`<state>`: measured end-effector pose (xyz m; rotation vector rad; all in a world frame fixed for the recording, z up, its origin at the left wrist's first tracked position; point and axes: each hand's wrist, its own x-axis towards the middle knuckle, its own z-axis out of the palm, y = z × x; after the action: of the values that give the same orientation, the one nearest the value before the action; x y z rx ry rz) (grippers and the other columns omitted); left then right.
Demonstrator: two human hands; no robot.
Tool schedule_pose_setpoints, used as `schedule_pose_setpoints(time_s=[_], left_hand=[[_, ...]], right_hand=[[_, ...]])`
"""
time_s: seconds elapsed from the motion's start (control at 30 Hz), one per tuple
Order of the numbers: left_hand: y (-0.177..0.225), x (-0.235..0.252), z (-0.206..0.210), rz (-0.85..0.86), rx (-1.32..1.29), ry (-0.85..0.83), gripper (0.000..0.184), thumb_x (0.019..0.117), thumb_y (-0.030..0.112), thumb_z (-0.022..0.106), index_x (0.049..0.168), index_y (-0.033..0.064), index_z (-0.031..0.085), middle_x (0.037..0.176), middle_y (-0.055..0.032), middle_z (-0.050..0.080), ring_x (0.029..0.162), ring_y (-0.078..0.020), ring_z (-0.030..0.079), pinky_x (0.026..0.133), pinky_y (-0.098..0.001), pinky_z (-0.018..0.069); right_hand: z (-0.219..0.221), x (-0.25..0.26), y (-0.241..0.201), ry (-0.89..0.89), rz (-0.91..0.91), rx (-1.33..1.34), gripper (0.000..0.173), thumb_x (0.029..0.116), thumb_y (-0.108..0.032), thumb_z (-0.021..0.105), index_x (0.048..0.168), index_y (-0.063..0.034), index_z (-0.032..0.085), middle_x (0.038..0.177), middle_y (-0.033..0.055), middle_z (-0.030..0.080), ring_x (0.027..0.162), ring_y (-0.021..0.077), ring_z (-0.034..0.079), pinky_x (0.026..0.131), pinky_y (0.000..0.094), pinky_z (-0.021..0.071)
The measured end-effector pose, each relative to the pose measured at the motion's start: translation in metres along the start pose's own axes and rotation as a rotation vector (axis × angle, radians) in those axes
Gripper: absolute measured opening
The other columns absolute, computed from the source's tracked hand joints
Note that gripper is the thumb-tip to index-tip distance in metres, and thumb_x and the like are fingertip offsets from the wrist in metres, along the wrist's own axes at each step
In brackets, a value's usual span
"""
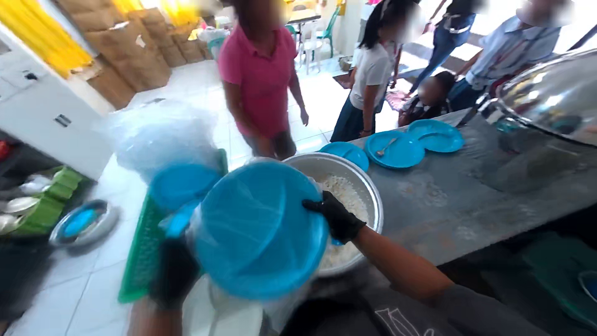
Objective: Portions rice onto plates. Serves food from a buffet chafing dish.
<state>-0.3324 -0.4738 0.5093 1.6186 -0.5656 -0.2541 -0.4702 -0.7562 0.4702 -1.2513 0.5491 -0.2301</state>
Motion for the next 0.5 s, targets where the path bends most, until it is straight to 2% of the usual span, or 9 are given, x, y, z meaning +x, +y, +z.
schedule_pose_setpoints(time_s=[0.03, 0.07, 0.13, 0.2, 0.27, 0.3, 0.37, 0.43, 0.5], left_hand=[[-0.008, -0.014, 0.010, -0.064, -0.200, 0.056, 0.076, 0.0987, 0.071, 0.039, 0.139, 0.0076, 0.048, 0.120, 0.0051, 0.068, 0.108, -0.0012, 0.065, 0.090, -0.0238, 0.0567], [-0.018, -0.026, 0.017, -0.107, -0.332, 0.043, 0.080, 0.0902, 0.077, 0.052, 0.138, 0.0127, 0.053, 0.117, 0.0066, 0.071, 0.107, -0.0037, 0.067, 0.088, -0.0269, 0.0586], [-0.034, -0.042, 0.034, -0.155, -0.327, 0.051, 0.043, 0.1055, 0.045, 0.048, 0.134, 0.0123, 0.049, 0.110, 0.0105, 0.069, 0.102, -0.0002, 0.067, 0.087, -0.0226, 0.0591], [-0.041, -0.046, 0.051, -0.236, -0.282, 0.207, 0.024, 0.1092, 0.022, 0.044, 0.127, 0.0083, 0.053, 0.100, 0.0099, 0.070, 0.092, 0.0013, 0.069, 0.082, -0.0215, 0.0605], [-0.049, -0.051, 0.051, -0.285, -0.289, 0.319, 0.023, 0.1103, 0.019, 0.039, 0.123, 0.0090, 0.056, 0.096, 0.0091, 0.070, 0.088, 0.0019, 0.069, 0.079, -0.0209, 0.0609], [-0.054, -0.056, 0.046, -0.302, -0.288, 0.358, 0.026, 0.1110, 0.020, 0.038, 0.126, 0.0083, 0.055, 0.099, 0.0075, 0.069, 0.089, 0.0015, 0.069, 0.079, -0.0213, 0.0603], [-0.063, -0.069, 0.035, -0.309, -0.276, 0.428, 0.030, 0.1117, 0.022, 0.037, 0.131, 0.0048, 0.052, 0.104, 0.0037, 0.068, 0.092, 0.0004, 0.067, 0.081, -0.0223, 0.0592], [-0.063, -0.081, 0.028, -0.299, -0.241, 0.524, 0.031, 0.1117, 0.019, 0.037, 0.133, 0.0008, 0.049, 0.106, 0.0014, 0.065, 0.092, 0.0009, 0.066, 0.082, -0.0216, 0.0575], [-0.064, -0.090, 0.023, -0.263, -0.205, 0.603, 0.029, 0.1109, 0.015, 0.039, 0.133, -0.0010, 0.048, 0.106, 0.0007, 0.065, 0.092, 0.0016, 0.065, 0.083, -0.0208, 0.0573]], right_hand=[[-0.004, 0.003, -0.001, 0.042, -0.014, -0.004, 0.026, 0.0971, -0.005, 0.066, 0.121, 0.0013, 0.058, 0.094, 0.0050, 0.070, 0.080, 0.0081, 0.070, 0.074, 0.0257, 0.0607], [-0.008, 0.006, -0.001, 0.056, -0.017, -0.029, 0.027, 0.0973, -0.006, 0.066, 0.122, 0.0019, 0.058, 0.097, 0.0058, 0.070, 0.082, 0.0076, 0.069, 0.076, 0.0253, 0.0604], [-0.015, 0.008, 0.004, -0.004, 0.025, -0.077, 0.032, 0.1018, -0.013, 0.062, 0.130, 0.0008, 0.055, 0.105, 0.0070, 0.068, 0.089, 0.0076, 0.068, 0.082, 0.0262, 0.0585], [-0.025, 0.010, 0.015, -0.098, 0.076, -0.068, 0.041, 0.1096, -0.030, 0.048, 0.140, -0.0031, 0.050, 0.115, 0.0084, 0.067, 0.098, 0.0103, 0.067, 0.086, 0.0295, 0.0576], [-0.039, 0.022, 0.032, -0.128, 0.074, -0.311, 0.050, 0.1134, -0.038, 0.031, 0.147, -0.0040, 0.047, 0.126, 0.0115, 0.063, 0.107, 0.0148, 0.064, 0.089, 0.0325, 0.0548], [-0.048, 0.029, 0.041, -0.113, 0.063, -0.577, 0.048, 0.1137, -0.033, 0.032, 0.145, -0.0003, 0.050, 0.128, 0.0154, 0.063, 0.111, 0.0202, 0.063, 0.093, 0.0360, 0.0526], [-0.067, 0.044, 0.067, -0.147, 0.141, -1.131, 0.051, 0.1086, -0.040, 0.045, 0.137, -0.0004, 0.060, 0.134, 0.0232, 0.064, 0.127, 0.0366, 0.060, 0.108, 0.0561, 0.0455], [-0.071, 0.049, 0.095, -0.245, 0.223, -1.418, 0.055, 0.1026, -0.048, 0.053, 0.129, -0.0018, 0.066, 0.128, 0.0264, 0.065, 0.125, 0.0454, 0.059, 0.103, 0.0677, 0.0424], [-0.061, 0.049, 0.109, -0.341, 0.257, -1.526, 0.051, 0.1029, -0.046, 0.053, 0.122, -0.0016, 0.068, 0.124, 0.0272, 0.066, 0.122, 0.0473, 0.060, 0.098, 0.0705, 0.0435]])
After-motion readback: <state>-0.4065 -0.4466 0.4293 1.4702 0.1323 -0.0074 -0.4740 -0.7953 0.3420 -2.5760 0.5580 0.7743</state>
